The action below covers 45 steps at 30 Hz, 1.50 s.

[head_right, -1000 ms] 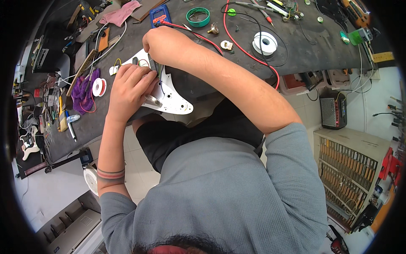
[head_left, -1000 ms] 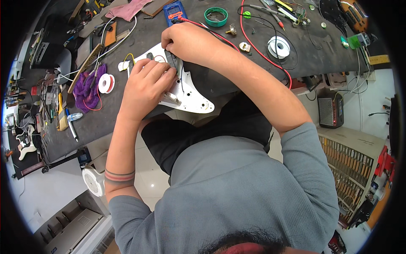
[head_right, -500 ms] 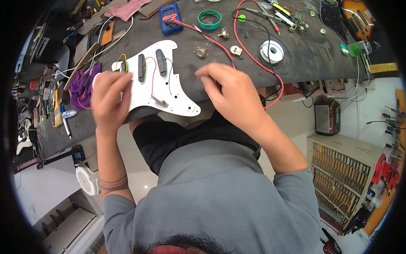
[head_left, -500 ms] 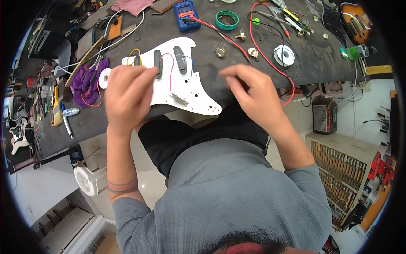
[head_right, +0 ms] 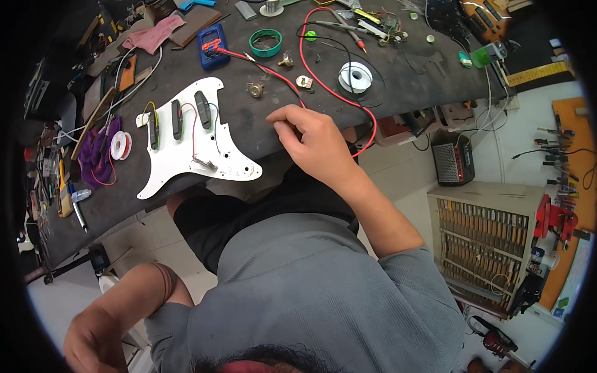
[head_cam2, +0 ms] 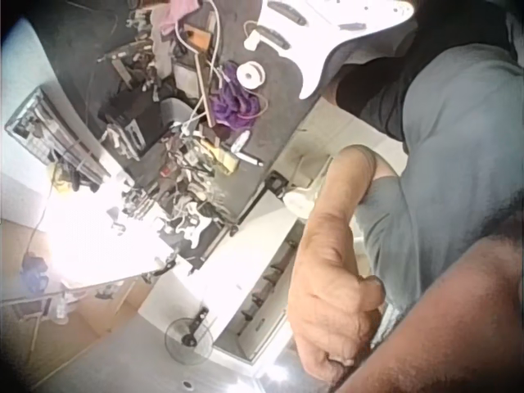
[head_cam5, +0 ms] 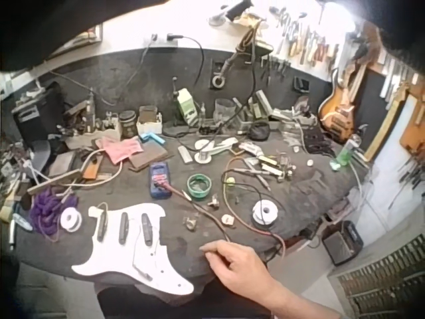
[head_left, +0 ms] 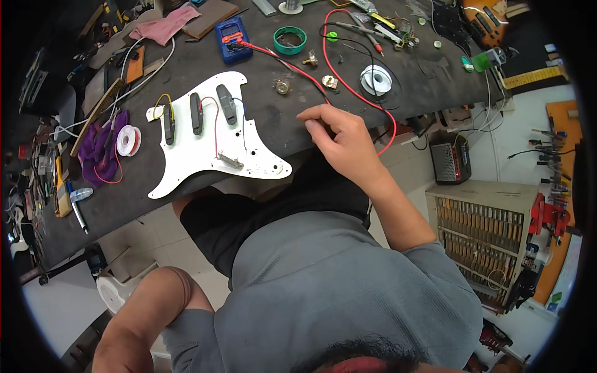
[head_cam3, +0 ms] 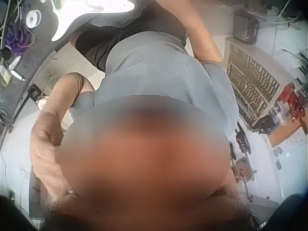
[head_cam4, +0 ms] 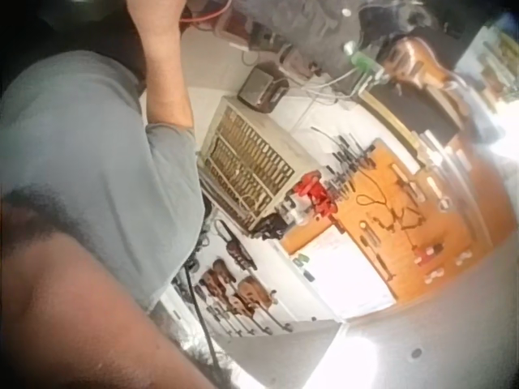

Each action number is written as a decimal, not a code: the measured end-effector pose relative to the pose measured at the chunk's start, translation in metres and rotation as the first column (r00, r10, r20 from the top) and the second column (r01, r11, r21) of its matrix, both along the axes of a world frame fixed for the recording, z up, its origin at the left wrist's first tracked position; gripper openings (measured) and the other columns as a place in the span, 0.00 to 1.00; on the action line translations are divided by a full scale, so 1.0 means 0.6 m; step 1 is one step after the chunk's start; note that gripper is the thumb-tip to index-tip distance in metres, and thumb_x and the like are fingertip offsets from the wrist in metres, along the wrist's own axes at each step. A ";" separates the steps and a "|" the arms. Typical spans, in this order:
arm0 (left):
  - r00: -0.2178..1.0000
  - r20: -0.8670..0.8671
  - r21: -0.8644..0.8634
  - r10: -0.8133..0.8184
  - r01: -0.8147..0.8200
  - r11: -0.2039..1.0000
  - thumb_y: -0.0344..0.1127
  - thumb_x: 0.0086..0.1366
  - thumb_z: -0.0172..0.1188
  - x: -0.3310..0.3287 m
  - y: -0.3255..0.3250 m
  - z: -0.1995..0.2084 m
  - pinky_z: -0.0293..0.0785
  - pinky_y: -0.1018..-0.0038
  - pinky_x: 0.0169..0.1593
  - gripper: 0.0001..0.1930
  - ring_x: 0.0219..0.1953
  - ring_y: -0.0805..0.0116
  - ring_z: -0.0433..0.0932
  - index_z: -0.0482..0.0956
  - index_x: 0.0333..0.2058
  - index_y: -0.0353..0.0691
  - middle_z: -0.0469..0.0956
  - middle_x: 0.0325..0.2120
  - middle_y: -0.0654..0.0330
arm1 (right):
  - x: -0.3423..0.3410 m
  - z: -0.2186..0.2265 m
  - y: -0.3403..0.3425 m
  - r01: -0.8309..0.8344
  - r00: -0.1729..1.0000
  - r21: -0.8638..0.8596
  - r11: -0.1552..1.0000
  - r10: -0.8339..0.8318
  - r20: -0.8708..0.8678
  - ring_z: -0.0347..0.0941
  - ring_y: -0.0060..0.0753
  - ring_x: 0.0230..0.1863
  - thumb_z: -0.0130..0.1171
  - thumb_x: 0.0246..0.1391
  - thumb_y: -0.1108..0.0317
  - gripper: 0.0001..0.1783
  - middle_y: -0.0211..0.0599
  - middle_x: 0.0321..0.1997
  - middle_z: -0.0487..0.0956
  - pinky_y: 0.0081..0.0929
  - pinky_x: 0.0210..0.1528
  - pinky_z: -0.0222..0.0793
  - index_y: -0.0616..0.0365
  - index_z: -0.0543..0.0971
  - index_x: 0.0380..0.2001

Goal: The person handles green guitar pickup covers and black pickup coils at a workbench, aligning the coils into the covers and positioning them relative to a white pickguard. They then handle electronic components including potentiometers and a small plastic bag of parts.

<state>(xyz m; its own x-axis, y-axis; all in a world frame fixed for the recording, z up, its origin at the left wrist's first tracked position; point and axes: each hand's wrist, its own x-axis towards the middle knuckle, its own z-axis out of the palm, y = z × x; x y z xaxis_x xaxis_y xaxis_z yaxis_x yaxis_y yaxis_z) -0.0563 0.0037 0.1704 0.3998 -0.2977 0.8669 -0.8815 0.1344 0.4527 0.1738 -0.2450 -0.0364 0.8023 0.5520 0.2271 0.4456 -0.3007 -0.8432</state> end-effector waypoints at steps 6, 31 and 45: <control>0.742 0.438 -0.048 0.507 -0.544 0.838 0.24 0.64 0.61 0.021 -0.013 -0.017 0.58 0.82 0.27 0.13 0.19 0.86 0.65 0.69 0.25 0.48 0.66 0.18 0.80 | 0.032 0.031 -0.040 0.207 0.977 0.073 0.976 -0.210 0.034 0.80 0.21 0.34 0.63 0.69 0.74 0.08 0.37 0.36 0.87 0.24 0.38 0.75 0.64 0.86 0.47; 0.240 0.235 0.571 0.942 -0.818 0.066 0.37 0.53 0.82 0.065 0.031 -0.398 0.68 0.51 0.59 0.23 0.51 0.52 0.77 0.85 0.47 0.42 0.79 0.47 0.58 | 0.540 0.010 -0.028 0.571 0.634 -0.597 0.564 0.159 0.757 0.82 0.47 0.56 0.59 0.62 0.65 0.13 0.39 0.46 0.91 0.48 0.57 0.75 0.54 0.90 0.43; 0.136 0.109 0.550 0.985 -0.833 0.054 0.27 0.60 0.76 0.089 0.021 -0.380 0.67 0.58 0.56 0.12 0.48 0.56 0.77 0.86 0.41 0.42 0.80 0.42 0.61 | 0.405 0.076 -0.058 0.191 0.973 0.368 0.910 -0.126 -0.192 0.86 0.26 0.35 0.63 0.74 0.65 0.20 0.41 0.46 0.85 0.22 0.37 0.78 0.68 0.76 0.60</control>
